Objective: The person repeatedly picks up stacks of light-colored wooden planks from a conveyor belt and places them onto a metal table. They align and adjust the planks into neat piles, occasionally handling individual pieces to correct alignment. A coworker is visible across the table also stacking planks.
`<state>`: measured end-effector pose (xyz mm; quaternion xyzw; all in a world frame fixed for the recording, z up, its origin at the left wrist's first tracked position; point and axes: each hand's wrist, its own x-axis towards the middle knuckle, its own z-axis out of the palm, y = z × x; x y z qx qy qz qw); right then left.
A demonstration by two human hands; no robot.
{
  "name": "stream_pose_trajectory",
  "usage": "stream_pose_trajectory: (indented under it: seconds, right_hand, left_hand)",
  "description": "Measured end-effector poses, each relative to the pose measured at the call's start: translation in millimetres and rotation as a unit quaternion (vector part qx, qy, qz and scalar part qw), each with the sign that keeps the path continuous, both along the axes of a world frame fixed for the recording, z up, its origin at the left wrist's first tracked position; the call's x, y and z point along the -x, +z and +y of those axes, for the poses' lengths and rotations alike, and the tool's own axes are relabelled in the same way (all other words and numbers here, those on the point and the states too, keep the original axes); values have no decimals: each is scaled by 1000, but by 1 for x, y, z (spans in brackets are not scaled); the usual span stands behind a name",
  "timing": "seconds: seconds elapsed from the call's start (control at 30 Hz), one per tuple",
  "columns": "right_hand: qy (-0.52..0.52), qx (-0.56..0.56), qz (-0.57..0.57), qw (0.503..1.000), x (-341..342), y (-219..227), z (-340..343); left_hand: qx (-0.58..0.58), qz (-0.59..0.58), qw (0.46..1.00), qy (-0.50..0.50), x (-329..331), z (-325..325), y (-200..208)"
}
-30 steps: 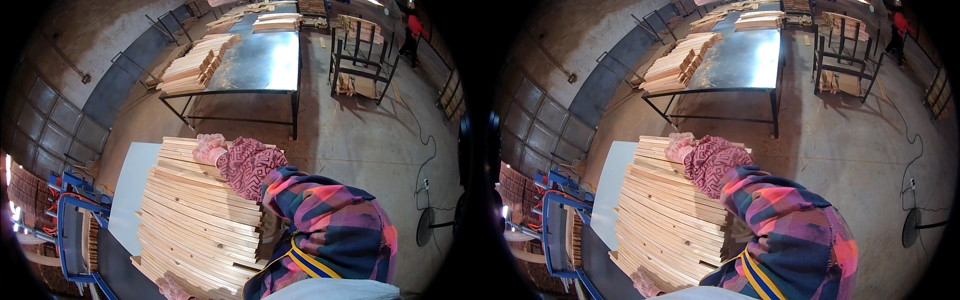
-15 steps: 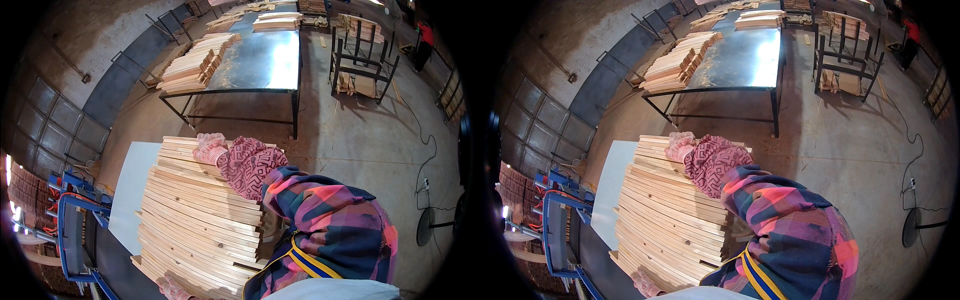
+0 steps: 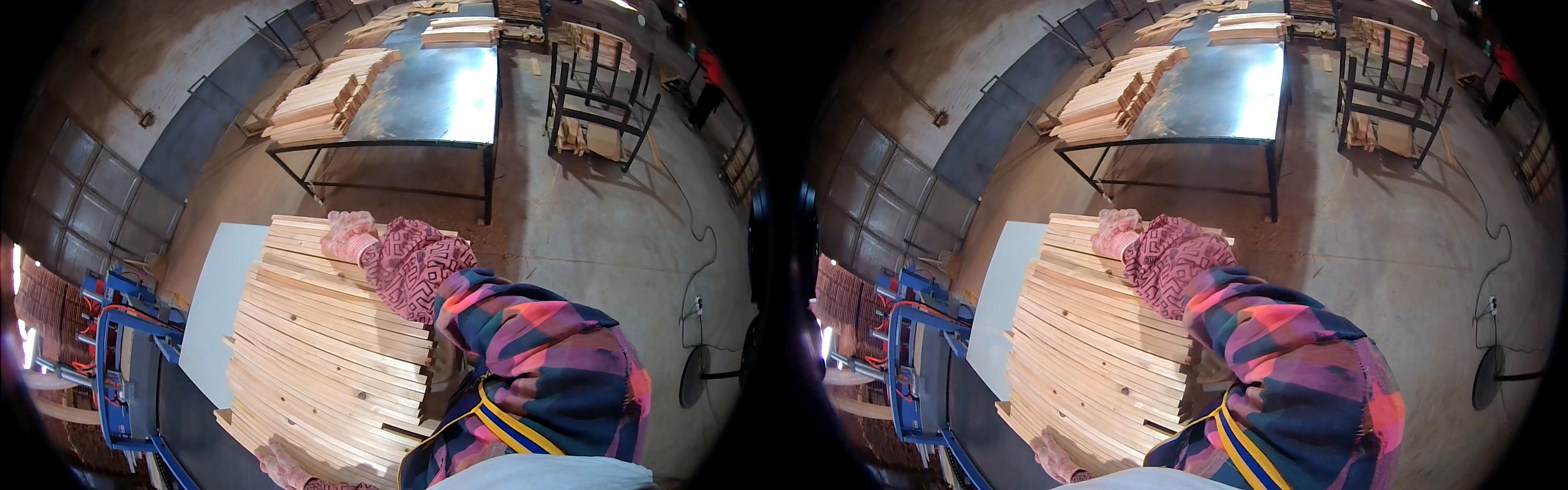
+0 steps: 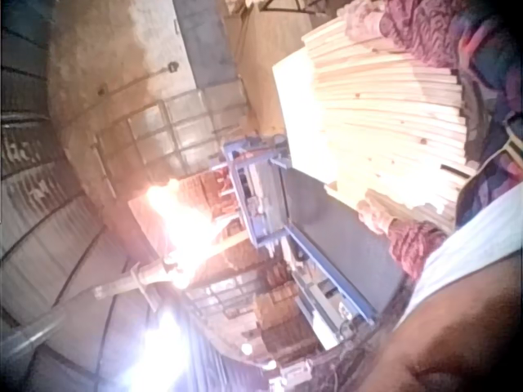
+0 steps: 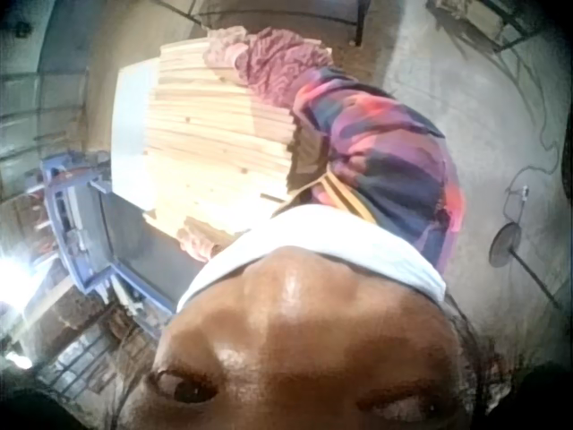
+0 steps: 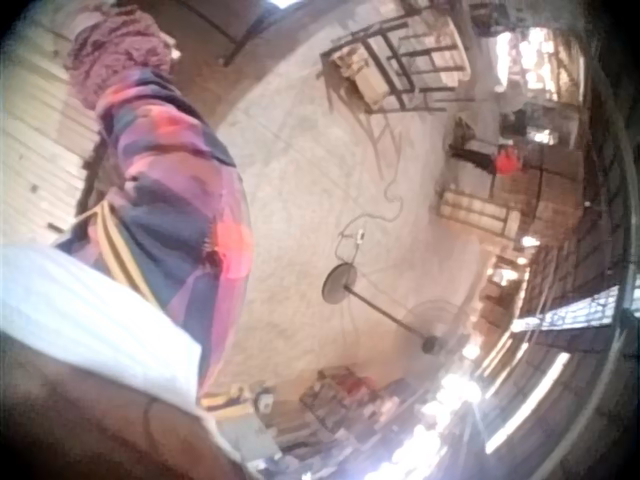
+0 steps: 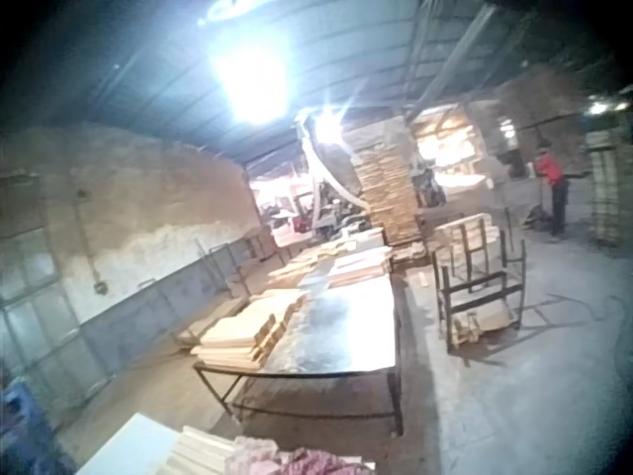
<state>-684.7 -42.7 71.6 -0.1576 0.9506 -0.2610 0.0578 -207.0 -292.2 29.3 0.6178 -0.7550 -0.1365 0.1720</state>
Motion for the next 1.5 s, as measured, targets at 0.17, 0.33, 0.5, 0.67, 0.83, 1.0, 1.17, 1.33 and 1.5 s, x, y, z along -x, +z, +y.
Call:
stream_pose_trajectory:
  seconds: [0.17,0.33,0.5,0.67,0.83,1.0,1.17,1.33,1.5]
  right_hand:
    - [7,5,-5,1000,-1,3,4]
    - [5,41,-8,999,7,-19,-6]
    - [209,463,279,815,24,-56,-20]
    - [41,-124,177,976,24,-53,-22]
    - [13,-167,91,982,-3,-32,-25]
    - [80,-118,100,985,4,-36,-18]
    - [266,-6,40,963,52,-44,19]
    - [347,188,-192,899,100,-77,64]
    - [431,53,85,897,180,-151,74]
  left_hand:
    - [24,-20,1000,-3,3,0,0]
    - [-31,-48,998,18,6,6,11]
    - [-23,48,998,18,16,29,20]
    - [23,106,994,14,12,35,16]
    - [-9,-18,997,73,10,17,5]
    - [-96,-146,984,-38,-32,17,-1]
    - [-314,129,939,45,-99,72,13]
    - [-365,48,929,47,-129,135,13]
    - [-353,142,923,61,-140,161,-1]
